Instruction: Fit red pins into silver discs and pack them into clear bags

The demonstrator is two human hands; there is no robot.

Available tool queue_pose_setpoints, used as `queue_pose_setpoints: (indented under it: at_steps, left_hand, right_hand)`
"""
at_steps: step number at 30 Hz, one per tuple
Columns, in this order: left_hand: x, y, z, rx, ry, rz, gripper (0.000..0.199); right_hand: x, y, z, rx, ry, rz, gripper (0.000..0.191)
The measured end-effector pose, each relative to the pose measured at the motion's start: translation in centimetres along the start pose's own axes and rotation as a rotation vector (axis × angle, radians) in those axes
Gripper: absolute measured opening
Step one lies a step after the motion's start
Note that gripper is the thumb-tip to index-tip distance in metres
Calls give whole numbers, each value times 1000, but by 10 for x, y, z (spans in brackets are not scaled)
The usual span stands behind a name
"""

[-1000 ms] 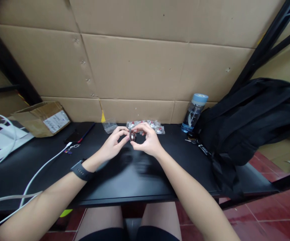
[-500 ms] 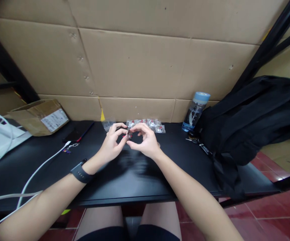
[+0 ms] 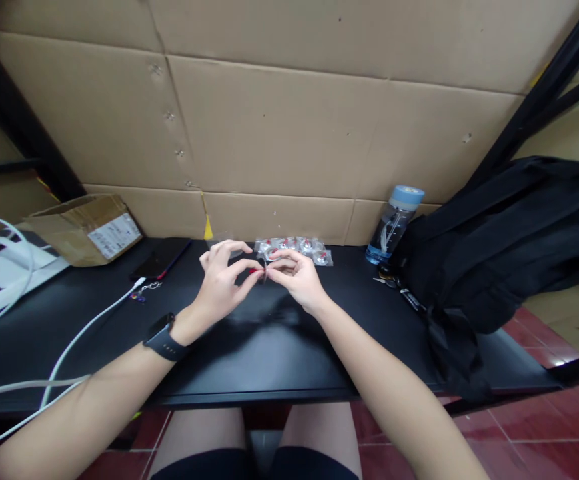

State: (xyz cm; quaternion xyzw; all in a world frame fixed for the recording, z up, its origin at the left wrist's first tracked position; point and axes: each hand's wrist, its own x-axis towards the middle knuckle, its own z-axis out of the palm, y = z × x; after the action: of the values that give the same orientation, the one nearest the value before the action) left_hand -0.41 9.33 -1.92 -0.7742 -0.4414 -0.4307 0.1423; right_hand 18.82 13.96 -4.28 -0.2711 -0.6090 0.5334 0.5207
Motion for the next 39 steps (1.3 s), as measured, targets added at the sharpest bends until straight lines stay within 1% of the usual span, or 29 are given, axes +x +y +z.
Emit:
queue_pose_setpoints:
  at_steps: [2,4,6,8,10,11,13,16,17,20,21,22,23,25,27,29,33,36,39]
  left_hand:
    - [1,-1,-1,-37,-9,-60,14]
    - [2,-3,-1,-95,-52,-133,17]
    - [0,-8,3,-140,-171,-151,22]
    - [-3,-12,11,-142,-338,-111,28]
    - [-8,-17,20,-120,-467,-77,32]
    - [-9,-19,24,-113,-512,-70,34]
    - [-11,-23,29,-109,-563,-72,37]
    - [-10,-37,27,-96,-598,-88,46]
    - [-8,-44,25,-76,-604,-98,46]
    - [-4,-69,14,44,-629,-142,30]
    - [-3,-78,10,86,-642,-164,27]
    - [-3,-87,6,117,-653,-190,25]
    - [-3,-94,3,126,-678,-202,25]
    - [-6,-105,0,128,-717,-219,25]
    - [-8,-110,1,125,-711,-215,22]
    - [-10,-110,4,127,-679,-196,17]
    - [-12,-105,10,89,-629,-190,15]
    - [-12,-100,14,56,-637,-183,15]
    - [-12,-94,17,38,-658,-156,15]
  right_hand:
    - [0,-3,-1,-69,-25,-38,39]
    - [-1,-7,-2,-205,-54,-94,36]
    - [-1,-10,-6,-343,-77,-154,31]
    - [-1,-11,-11,-440,-78,-202,29]
    - [1,-8,-18,-527,-81,-225,28]
    - [1,-6,-21,-576,-91,-225,28]
    - [4,-1,-26,-666,-120,-208,27]
    - [8,6,-31,-743,-147,-162,26]
    - [10,6,-35,-762,-160,-141,24]
    - [15,-1,-54,-861,-174,-95,15]
    - [15,-5,-64,-913,-141,-100,16]
    - [15,-9,-75,-958,-139,-79,23]
    - [15,-14,-86,-990,-167,-30,30]
    - [13,-19,-104,-1036,-283,100,41]
    - [12,-20,-113,-1045,-380,190,52]
    - [12,-18,-113,-1030,-430,225,58]
    - [13,-13,-100,-992,-441,267,46]
    - [12,-14,-92,-1004,-428,278,40]
    - [10,-18,-87,-1084,-442,234,40]
